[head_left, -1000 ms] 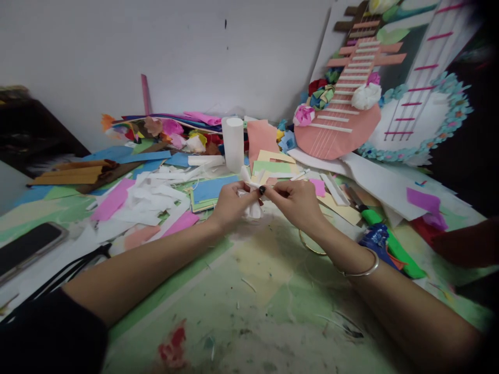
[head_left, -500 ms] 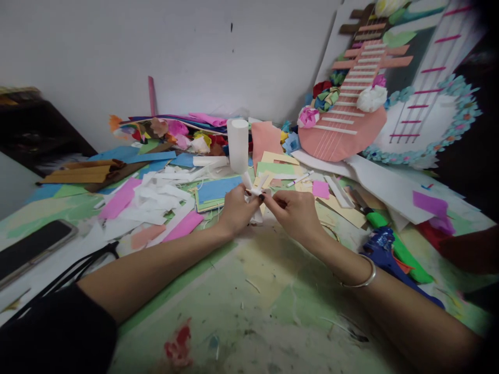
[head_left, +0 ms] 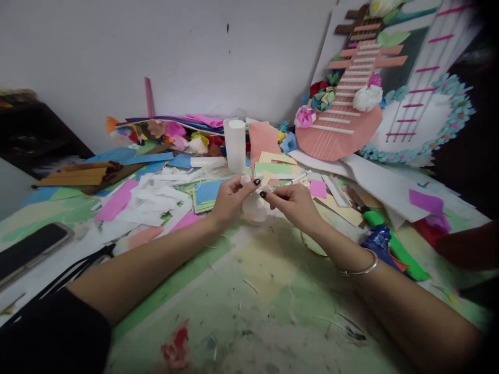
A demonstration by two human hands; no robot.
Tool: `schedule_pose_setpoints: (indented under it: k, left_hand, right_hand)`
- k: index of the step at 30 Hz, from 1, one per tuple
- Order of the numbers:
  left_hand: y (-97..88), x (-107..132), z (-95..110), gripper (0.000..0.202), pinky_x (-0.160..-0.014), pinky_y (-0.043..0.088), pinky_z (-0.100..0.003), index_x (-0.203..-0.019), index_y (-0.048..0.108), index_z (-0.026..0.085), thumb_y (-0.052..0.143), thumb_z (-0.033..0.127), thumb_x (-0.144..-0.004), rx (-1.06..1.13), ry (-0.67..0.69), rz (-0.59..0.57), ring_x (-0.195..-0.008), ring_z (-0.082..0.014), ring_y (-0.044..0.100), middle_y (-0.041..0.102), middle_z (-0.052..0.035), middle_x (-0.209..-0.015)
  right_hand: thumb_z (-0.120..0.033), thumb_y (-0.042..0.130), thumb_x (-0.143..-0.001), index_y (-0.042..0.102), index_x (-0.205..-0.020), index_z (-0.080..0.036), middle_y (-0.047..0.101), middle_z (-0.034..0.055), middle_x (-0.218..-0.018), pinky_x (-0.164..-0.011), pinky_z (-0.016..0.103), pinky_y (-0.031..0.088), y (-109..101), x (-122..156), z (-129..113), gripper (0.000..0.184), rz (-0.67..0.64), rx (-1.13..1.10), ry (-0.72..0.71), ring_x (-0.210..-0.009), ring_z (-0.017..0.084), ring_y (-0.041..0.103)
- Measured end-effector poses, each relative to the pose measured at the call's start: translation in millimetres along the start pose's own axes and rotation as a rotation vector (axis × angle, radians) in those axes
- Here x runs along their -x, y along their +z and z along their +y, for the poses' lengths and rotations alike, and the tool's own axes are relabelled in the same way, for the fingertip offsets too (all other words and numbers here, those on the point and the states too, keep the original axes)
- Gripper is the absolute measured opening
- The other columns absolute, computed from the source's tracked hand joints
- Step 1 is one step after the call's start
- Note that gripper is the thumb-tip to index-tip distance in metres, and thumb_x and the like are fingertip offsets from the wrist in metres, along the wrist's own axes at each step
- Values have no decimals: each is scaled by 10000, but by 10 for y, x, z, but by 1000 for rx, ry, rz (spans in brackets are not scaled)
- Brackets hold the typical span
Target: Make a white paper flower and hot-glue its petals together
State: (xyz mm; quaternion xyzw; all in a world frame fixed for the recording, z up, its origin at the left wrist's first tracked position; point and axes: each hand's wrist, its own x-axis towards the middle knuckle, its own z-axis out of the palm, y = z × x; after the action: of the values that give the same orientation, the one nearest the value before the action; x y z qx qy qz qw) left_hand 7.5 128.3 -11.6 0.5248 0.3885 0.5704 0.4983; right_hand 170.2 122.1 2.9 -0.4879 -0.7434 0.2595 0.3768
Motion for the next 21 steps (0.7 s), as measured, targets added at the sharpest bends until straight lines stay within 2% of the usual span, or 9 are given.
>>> schedule_pose_setpoints:
  k: [6, 8, 13, 18, 21]
  left_hand:
    - [-29, -52, 41, 134, -468, 312, -206, -652, 655, 135, 701, 255, -618, 73, -130, 68, -512, -90, 488, 582, 11, -573]
    - [-60, -81, 59, 115, -482, 344, -214, -654, 674, 125, 692, 208, -576, 100, -203, 35, -529, -103, 519, 610, -7, -599]
    - [-151, -140, 77, 212, -580, 429, -257, -714, 710, 109, 688, 140, -505, 207, -405, -117, -616, -142, 586, 674, -55, -720]
    - [-166, -144, 50, 232, -630, 448, -269, -779, 702, 143, 743, 133, -551, 224, -447, -181, -640, -134, 607, 682, -39, -765]
    - [-145, -141, 41, 199, -595, 447, -253, -786, 686, 142, 735, 157, -594, 187, -449, -192, -609, -119, 598, 669, -30, -745]
  right_hand:
    - [-428, 584, -816, 598, -487, -161, 355, -45, -392, -490, 278, 206, -24, -14, 8, 423, -90, -63, 100, -432, 61, 283]
    - [-422, 587, -808, 593, -490, -161, 354, -48, -394, -484, 277, 200, -44, -24, 22, 412, -134, -94, 133, -425, 57, 279]
    - [-396, 589, -796, 571, -492, -159, 363, -52, -420, -475, 274, 192, -108, -49, 33, 386, -245, -228, 195, -427, 53, 285]
    - [-379, 589, -786, 547, -478, -162, 369, -51, -446, -472, 275, 184, -147, -57, 36, 379, -261, -325, 185, -439, 54, 272]
    - [-369, 596, -781, 572, -491, -162, 368, -53, -438, -472, 272, 196, -153, -56, 40, 358, -257, -332, 178, -440, 57, 281]
